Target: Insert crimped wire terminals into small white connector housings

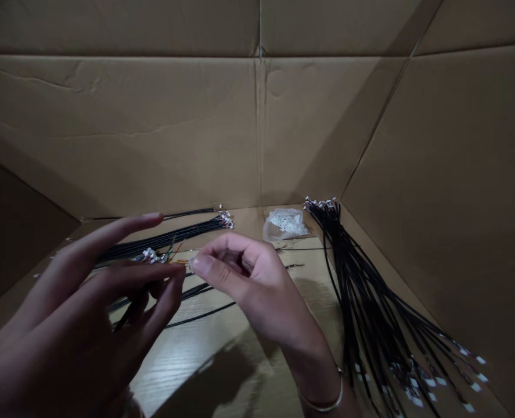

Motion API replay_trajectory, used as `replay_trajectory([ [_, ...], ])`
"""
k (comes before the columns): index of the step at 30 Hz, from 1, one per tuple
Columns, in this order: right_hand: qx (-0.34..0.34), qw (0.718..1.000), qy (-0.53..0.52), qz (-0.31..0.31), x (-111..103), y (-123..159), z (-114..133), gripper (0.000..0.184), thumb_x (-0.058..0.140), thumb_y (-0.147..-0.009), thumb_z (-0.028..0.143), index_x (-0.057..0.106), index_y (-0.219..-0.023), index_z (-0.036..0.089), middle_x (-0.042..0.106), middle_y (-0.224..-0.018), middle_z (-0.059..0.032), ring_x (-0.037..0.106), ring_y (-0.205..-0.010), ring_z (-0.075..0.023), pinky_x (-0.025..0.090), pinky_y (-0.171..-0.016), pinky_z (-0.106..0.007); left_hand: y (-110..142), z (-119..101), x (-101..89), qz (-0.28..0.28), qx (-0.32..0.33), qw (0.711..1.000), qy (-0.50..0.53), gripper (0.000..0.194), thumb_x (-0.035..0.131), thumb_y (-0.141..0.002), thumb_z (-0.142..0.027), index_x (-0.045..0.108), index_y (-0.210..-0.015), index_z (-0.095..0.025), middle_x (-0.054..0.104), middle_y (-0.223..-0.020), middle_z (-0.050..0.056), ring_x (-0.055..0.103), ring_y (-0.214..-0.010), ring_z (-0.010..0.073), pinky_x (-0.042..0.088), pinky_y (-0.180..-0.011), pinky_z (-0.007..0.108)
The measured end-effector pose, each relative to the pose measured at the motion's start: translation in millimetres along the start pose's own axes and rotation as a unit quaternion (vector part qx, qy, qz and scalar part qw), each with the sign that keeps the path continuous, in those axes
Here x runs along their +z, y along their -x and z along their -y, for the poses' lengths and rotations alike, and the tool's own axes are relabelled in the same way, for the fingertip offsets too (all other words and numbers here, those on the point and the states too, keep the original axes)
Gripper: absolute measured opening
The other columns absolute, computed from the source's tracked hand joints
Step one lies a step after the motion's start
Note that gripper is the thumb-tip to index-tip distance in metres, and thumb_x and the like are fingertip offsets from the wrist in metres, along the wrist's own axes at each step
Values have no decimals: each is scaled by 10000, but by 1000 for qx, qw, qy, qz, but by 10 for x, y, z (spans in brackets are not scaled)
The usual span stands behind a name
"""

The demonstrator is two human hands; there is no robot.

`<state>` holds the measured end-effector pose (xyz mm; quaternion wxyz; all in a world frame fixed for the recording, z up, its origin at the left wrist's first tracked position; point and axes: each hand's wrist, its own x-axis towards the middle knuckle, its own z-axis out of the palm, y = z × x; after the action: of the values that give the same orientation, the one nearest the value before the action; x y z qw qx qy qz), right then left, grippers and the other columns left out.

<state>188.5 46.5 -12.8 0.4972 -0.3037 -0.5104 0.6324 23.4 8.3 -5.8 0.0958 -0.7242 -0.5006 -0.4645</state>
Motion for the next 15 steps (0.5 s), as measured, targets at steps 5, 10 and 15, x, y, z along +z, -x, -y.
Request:
replay_trajectory([
  [5,16,997,68,-38,27,48,44,82,814,-893,240,754,-836,238,646,-757,45,534,-715,-111,426,-643,-222,-20,4,16,-38,43,998,-14,93,692,-949,-153,697,-931,-243,740,-1304,15,753,-765,113,588,-566,224],
  [10,-8,984,166,-72,55,72,63,147,780,-913,339,723,-822,238,558,-725,41,463,-671,-126,376,-605,-263,-14,9,6,-24,55,998,-21,87,681,-960,-150,706,-940,-231,743,-1299,14,775,-925,149,641,-743,236],
  [15,-11,975,204,-84,56,101,62,169,727,-932,353,700,-815,234,541,-698,38,460,-666,-139,362,-592,-280,-28,30,12,-26,71,997,-16,78,700,-957,-148,715,-955,-224,745,-1277,14,765,-867,119,628,-710,217],
])
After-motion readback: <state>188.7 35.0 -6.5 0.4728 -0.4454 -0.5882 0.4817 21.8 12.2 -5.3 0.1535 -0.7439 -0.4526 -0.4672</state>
